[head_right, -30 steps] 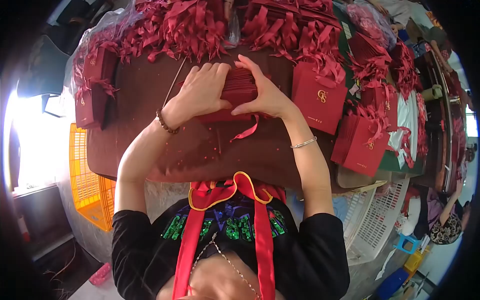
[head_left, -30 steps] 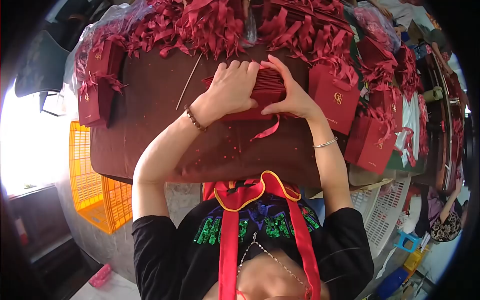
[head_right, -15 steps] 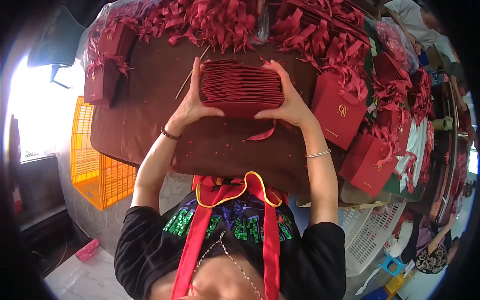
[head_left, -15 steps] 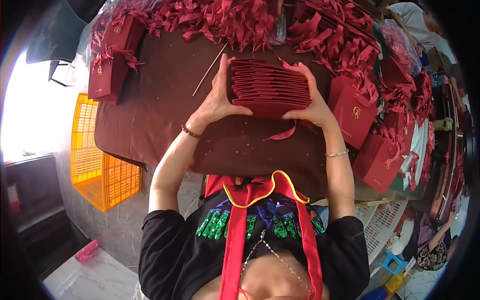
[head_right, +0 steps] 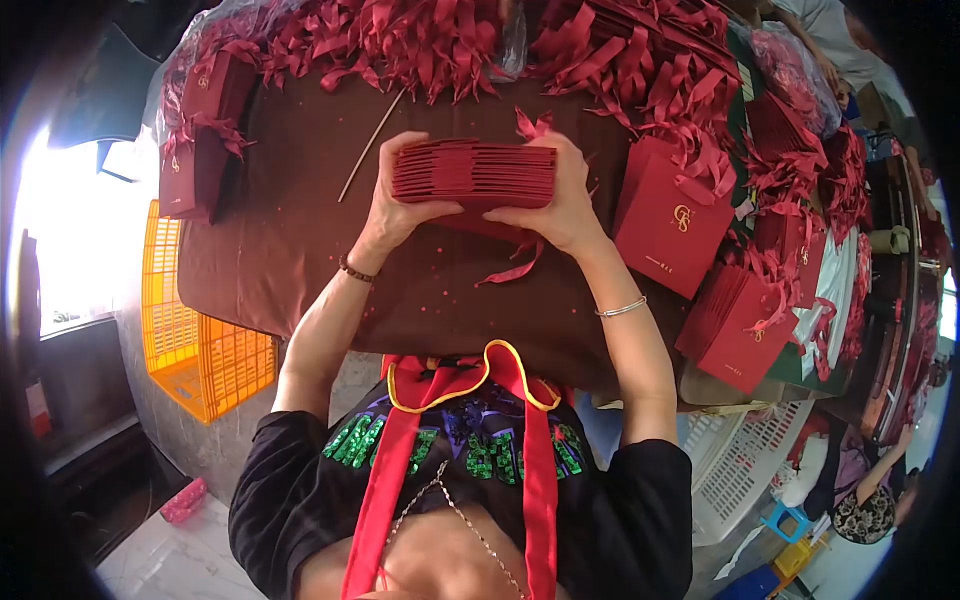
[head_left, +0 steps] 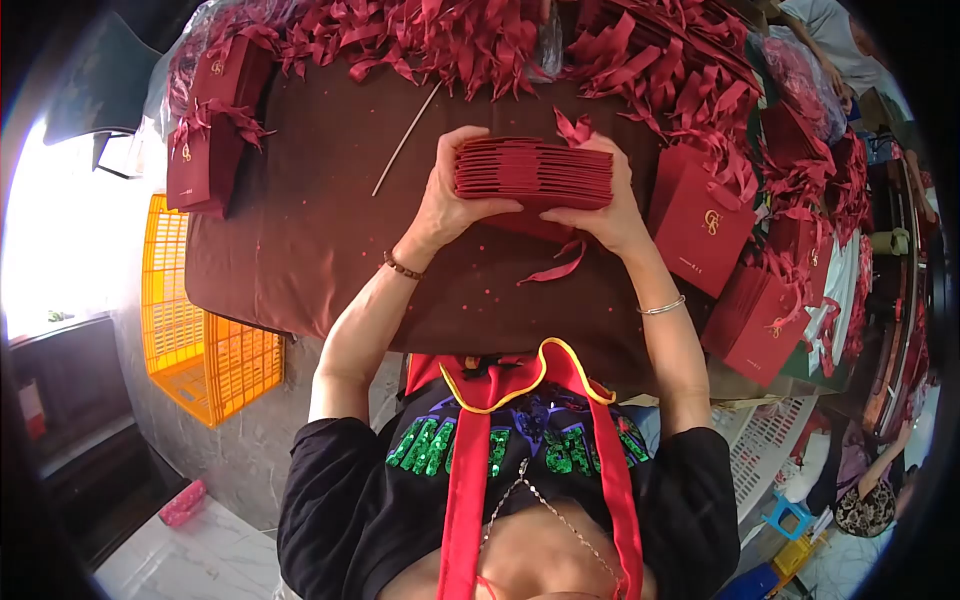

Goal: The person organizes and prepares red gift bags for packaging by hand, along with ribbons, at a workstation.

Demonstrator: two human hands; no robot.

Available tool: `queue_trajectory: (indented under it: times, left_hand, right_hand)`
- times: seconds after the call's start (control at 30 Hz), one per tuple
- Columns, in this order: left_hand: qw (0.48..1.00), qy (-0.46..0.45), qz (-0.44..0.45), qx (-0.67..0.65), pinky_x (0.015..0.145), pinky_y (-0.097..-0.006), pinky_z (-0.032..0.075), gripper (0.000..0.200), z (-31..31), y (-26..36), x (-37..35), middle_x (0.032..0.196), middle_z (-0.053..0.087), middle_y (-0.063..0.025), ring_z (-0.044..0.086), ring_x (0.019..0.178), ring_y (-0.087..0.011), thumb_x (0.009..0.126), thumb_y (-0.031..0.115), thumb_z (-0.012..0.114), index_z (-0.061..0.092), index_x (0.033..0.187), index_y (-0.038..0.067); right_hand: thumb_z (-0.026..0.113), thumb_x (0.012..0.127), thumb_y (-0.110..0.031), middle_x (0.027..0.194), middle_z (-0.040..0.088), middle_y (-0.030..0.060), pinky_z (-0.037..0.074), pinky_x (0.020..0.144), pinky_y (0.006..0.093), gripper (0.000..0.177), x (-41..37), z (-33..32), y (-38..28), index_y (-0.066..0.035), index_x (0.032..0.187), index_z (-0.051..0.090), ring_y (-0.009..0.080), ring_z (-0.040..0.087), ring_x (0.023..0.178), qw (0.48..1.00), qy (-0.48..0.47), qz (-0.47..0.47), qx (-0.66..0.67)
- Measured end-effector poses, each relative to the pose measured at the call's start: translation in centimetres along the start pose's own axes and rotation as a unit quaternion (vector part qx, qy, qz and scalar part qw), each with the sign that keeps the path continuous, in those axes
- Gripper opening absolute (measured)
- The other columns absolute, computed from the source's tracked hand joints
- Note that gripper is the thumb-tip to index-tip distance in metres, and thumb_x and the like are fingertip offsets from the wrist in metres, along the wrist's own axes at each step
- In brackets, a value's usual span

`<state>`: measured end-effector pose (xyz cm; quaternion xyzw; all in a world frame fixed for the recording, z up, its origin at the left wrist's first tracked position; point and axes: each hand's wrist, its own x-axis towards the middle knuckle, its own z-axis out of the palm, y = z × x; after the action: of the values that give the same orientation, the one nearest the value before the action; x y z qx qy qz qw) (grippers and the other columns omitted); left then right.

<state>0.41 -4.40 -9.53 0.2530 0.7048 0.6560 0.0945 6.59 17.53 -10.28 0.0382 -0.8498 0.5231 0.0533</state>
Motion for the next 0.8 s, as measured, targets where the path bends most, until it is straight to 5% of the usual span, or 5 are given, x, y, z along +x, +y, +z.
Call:
queue_trajectory:
  times: [0.17, 0.27, 0.47, 0.67, 0.8]
  left_hand:
    - [0.998, 0.051, 0.028, -0.039, 0.082, -0.0290, 0.047, 0.075, -0.2, -0.2, 1.1, 0.101, 0.056, -0.0055, 0.056, 0.093, -0.0136, 0.050, 0.004, 0.086, 0.042, 0.110, 0.003]
    - [0.999, 0.049, 0.018, -0.005, 0.081, -0.0287, 0.048, 0.071, -0.4, -1.7, 1.3, 0.100, 0.057, -0.0057, 0.057, 0.091, -0.0135, 0.051, 0.005, 0.086, 0.043, 0.108, 0.002]
    - [0.996, 0.045, 0.071, 0.013, 0.082, -0.0278, 0.047, 0.071, -0.7, -2.3, 1.1, 0.099, 0.058, -0.0050, 0.057, 0.092, -0.0131, 0.053, 0.008, 0.086, 0.043, 0.109, 0.002]
    - [0.986, 0.008, -0.111, 0.126, 0.088, -0.0293, 0.044, 0.071, -0.6, -1.4, 2.0, 0.113, 0.052, -0.0074, 0.053, 0.101, -0.0143, 0.055, 0.005, 0.084, 0.042, 0.112, 0.002]
    - [0.994, 0.011, 0.006, -0.110, 0.092, -0.0312, 0.041, 0.063, -0.8, 0.1, 1.3, 0.120, 0.051, -0.0119, 0.050, 0.111, -0.0189, 0.078, 0.034, 0.064, 0.038, 0.125, 0.001]
  right_hand:
    - [0.085, 0.056, -0.014, 0.113, 0.051, 0.0064, 0.045, 0.088, 0.0335, 0.074, 1.3, 0.2, -1.7, -0.003, 0.116, 0.042, 0.0171, 0.051, 0.106, 0.963, 0.090, -0.215, -0.137]
    - [0.085, 0.056, -0.025, 0.105, 0.058, 0.0098, 0.039, 0.094, 0.0344, 0.075, 1.1, 1.1, -0.3, -0.005, 0.112, 0.039, 0.0224, 0.053, 0.110, 0.998, 0.052, -0.002, 0.038]
    - [0.084, 0.060, -0.022, 0.090, 0.063, 0.0069, 0.047, 0.080, 0.0278, 0.068, 1.8, 1.4, 0.0, -0.001, 0.106, 0.039, 0.0174, 0.063, 0.084, 0.986, 0.081, -0.139, 0.046]
    - [0.081, 0.063, -0.018, 0.089, 0.062, 0.0087, 0.047, 0.074, 0.0287, 0.060, 1.5, 1.0, -0.5, -0.002, 0.103, 0.040, 0.0186, 0.062, 0.082, 0.995, 0.074, -0.062, -0.021]
    - [0.082, 0.063, -0.018, 0.087, 0.062, 0.0084, 0.048, 0.073, 0.0295, 0.061, 1.6, 1.0, 0.1, -0.002, 0.104, 0.039, 0.0188, 0.062, 0.081, 0.996, 0.063, -0.067, -0.014]
